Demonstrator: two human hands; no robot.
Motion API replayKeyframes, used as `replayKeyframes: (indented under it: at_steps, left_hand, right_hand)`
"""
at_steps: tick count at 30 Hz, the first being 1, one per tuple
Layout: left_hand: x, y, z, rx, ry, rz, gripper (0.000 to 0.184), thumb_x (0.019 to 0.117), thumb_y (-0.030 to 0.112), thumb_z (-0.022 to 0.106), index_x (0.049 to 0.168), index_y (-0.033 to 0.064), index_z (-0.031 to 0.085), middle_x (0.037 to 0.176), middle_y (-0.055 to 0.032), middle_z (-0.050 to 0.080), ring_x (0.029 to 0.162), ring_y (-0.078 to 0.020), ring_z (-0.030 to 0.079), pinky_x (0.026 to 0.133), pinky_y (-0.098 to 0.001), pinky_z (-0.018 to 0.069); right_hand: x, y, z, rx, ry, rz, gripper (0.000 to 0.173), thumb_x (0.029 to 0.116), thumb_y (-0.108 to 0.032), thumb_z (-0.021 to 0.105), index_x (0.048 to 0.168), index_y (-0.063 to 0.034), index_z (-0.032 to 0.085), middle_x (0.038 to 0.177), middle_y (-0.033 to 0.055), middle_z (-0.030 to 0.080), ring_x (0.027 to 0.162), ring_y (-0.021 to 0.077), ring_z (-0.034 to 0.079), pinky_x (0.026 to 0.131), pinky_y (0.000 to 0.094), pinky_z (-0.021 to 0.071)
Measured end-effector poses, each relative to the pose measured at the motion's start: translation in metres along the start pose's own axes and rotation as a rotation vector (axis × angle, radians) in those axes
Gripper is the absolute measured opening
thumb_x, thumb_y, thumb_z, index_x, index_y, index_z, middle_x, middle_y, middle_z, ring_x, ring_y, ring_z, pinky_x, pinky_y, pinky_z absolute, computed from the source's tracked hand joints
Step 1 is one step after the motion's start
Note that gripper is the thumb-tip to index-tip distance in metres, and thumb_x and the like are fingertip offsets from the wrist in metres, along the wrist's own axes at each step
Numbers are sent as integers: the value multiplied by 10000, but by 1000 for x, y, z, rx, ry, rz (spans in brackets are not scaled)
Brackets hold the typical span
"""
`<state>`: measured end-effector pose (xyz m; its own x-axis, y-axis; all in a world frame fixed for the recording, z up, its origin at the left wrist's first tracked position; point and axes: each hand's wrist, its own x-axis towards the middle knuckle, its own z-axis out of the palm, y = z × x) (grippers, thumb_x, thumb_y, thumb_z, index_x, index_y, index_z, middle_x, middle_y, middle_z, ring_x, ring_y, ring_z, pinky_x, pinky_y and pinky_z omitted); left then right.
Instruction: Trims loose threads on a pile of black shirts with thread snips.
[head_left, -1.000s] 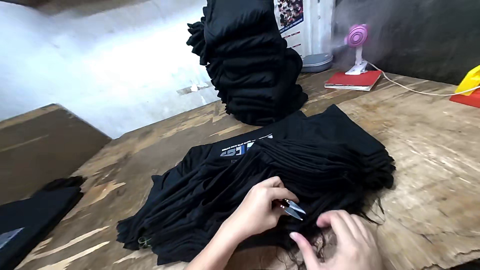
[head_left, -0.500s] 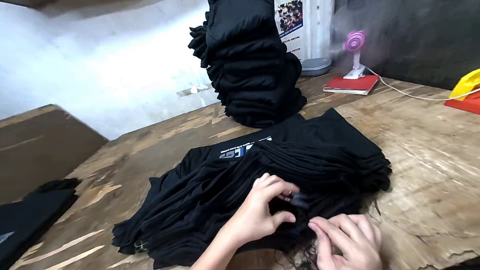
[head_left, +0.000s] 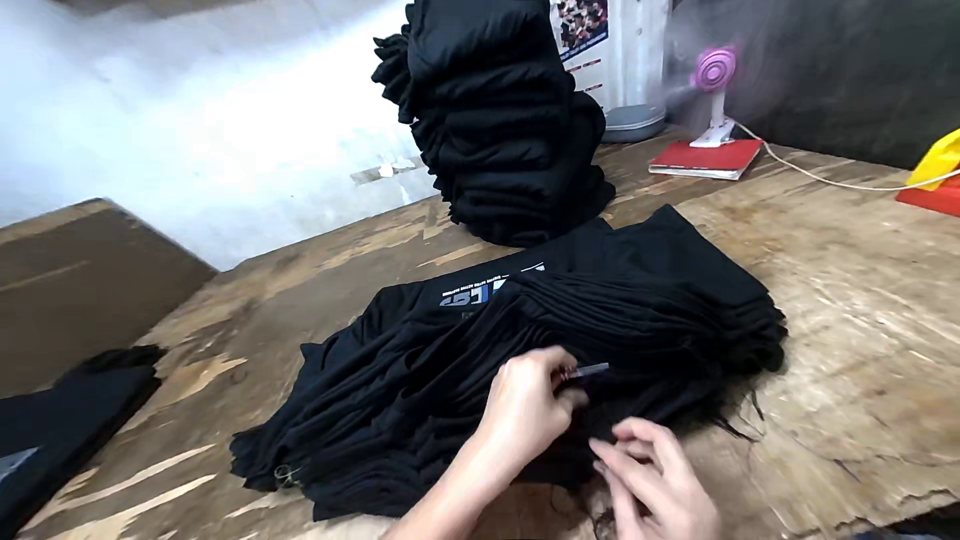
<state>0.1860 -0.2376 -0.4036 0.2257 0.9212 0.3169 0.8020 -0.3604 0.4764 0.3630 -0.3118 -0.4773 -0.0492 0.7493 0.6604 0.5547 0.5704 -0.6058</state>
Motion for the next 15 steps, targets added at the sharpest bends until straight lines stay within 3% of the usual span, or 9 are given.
replayKeyframes:
  at_steps: [1, 2, 3, 5, 7, 9, 11, 13, 15]
  left_hand:
    - [6, -5, 11, 112, 223, 114, 147, 827, 133, 763, 963, 117, 708, 770, -10, 674, 707, -172, 665, 655, -415, 580]
    - [14, -14, 19, 198, 375, 267, 152, 789, 42, 737, 890, 121, 655, 740, 0, 639, 696, -165, 661, 627, -385, 579]
    - [20, -23, 24, 233, 412, 422, 163, 771, -21, 706, 856, 112, 661, 734, -15, 633, 705, -183, 666, 632, -383, 580]
    - [20, -32, 30, 257, 288, 582, 185, 796, -47, 656, 868, 119, 695, 750, -40, 625, 734, -225, 660, 656, -398, 562]
    - [12, -28, 25, 209, 127, 536, 188, 855, 33, 627, 978, 148, 709, 873, -25, 666, 867, -212, 666, 767, -399, 565]
    - [1, -23, 15, 130, 12, 460, 253, 927, 205, 678, 1179, 200, 704, 1058, 4, 687, 1021, -181, 640, 899, -397, 533]
    - [-8, -23, 8, 91, 28, 488, 308, 961, 294, 696, 1263, 240, 718, 1112, 31, 701, 1034, -154, 638, 910, -384, 523]
    - [-14, -26, 6, 93, 110, 555, 185, 1008, 280, 638, 1132, 244, 772, 1051, 63, 726, 956, -122, 644, 840, -341, 512]
    - [-20, -25, 1, 120, 153, 601, 176, 1027, 246, 601, 1073, 240, 771, 1020, 70, 724, 923, -120, 632, 831, -349, 482]
  right_hand:
    - [0, -1, -2, 65, -2, -4, 120, 876, -23, 743, 963, -56, 819, 1085, 163, 691, 895, 108, 705, 801, 204, 612]
    - [2, -3, -12, 98, -53, 16, 105, 869, 2, 743, 924, -47, 818, 1054, 154, 698, 858, 95, 700, 786, 195, 608]
    - [3, -7, -27, 97, -158, 63, 90, 868, -5, 750, 909, -45, 819, 1049, 157, 707, 827, 109, 705, 769, 219, 615]
    - [8, -13, -58, 19, -453, 192, 103, 870, -78, 767, 957, -53, 817, 1155, 187, 704, 866, 209, 729, 795, 355, 629]
    - [12, -13, -70, -68, -553, 280, 220, 883, -243, 796, 1033, -84, 811, 1250, 167, 696, 937, 267, 733, 812, 461, 619]
    - [13, -12, -62, -124, -368, 288, 276, 934, -369, 748, 1003, -110, 813, 1185, 115, 714, 861, 204, 724, 728, 396, 625]
    - [15, -10, -40, -128, -175, 299, 296, 935, -414, 738, 957, -128, 813, 1105, 68, 715, 814, 146, 693, 663, 339, 599]
    - [15, -6, -18, -63, -57, 300, 209, 903, -336, 779, 914, -130, 813, 1059, 55, 703, 775, 92, 670, 618, 268, 577]
    - [11, -3, -8, 4, 33, 258, 81, 876, -191, 787, 888, -117, 818, 1046, 79, 684, 772, 60, 655, 614, 204, 564]
